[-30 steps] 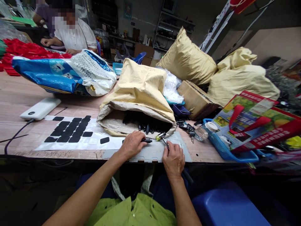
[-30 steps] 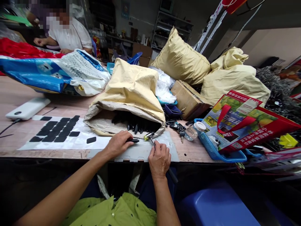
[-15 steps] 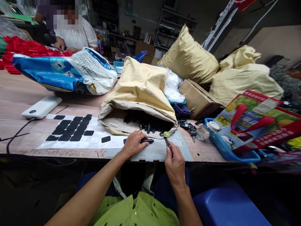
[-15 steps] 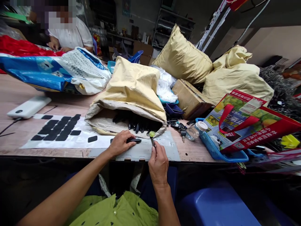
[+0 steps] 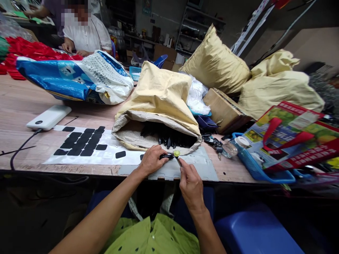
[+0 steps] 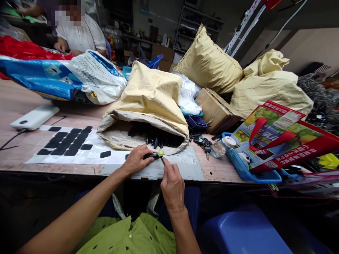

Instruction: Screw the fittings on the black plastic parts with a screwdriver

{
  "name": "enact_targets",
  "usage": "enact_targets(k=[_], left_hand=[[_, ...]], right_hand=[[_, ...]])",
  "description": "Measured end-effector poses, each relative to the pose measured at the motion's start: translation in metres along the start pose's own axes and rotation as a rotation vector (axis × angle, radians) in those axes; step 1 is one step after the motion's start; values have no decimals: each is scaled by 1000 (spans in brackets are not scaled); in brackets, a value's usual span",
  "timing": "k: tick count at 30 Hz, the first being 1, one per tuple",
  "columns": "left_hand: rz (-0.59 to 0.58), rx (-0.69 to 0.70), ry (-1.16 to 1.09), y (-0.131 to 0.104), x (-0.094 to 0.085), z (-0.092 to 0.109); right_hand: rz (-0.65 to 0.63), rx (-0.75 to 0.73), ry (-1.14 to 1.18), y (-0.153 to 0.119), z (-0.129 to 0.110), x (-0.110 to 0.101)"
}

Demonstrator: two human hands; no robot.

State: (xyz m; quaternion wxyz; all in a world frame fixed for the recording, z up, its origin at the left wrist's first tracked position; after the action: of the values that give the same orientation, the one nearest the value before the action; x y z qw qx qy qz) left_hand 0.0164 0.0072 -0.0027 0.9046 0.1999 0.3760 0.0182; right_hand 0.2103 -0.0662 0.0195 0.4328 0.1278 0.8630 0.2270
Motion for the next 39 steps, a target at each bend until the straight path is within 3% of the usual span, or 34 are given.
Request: enact_targets(k=[6,12,16,21,25,39], left_hand=[[-6,14,-10,0,-2,1],[-15,5,-11,0,-2,0],[-12,-16,-27,1,-1,-1],[-28,-34,-40,1,-2,-3],[-52,-30,-55,2,-3,-4],[-74,9,-24,1,-3,-5]], right_hand=[[39,-33,72,3,-10,-1],[-56,-37,74,2,-13,7],[25,-7,24,7,-1,2],[107,3,-297,20,29,-8],[118,-59,-451,25,48,-3],[148,-43,-559,17,52,9]])
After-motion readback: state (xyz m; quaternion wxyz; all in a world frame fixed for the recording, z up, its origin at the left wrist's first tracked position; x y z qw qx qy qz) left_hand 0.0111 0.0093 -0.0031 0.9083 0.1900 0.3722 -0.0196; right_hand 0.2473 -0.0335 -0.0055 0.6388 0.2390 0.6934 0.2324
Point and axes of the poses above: each hand's wrist, its own y-axis towards the middle knuckle, its own x-axis out of the palm, z = x × y, the point moved 1 cm from there along y, towards the middle knuckle, and after that the axes turned 9 degrees about z, right-handed, at the moved point
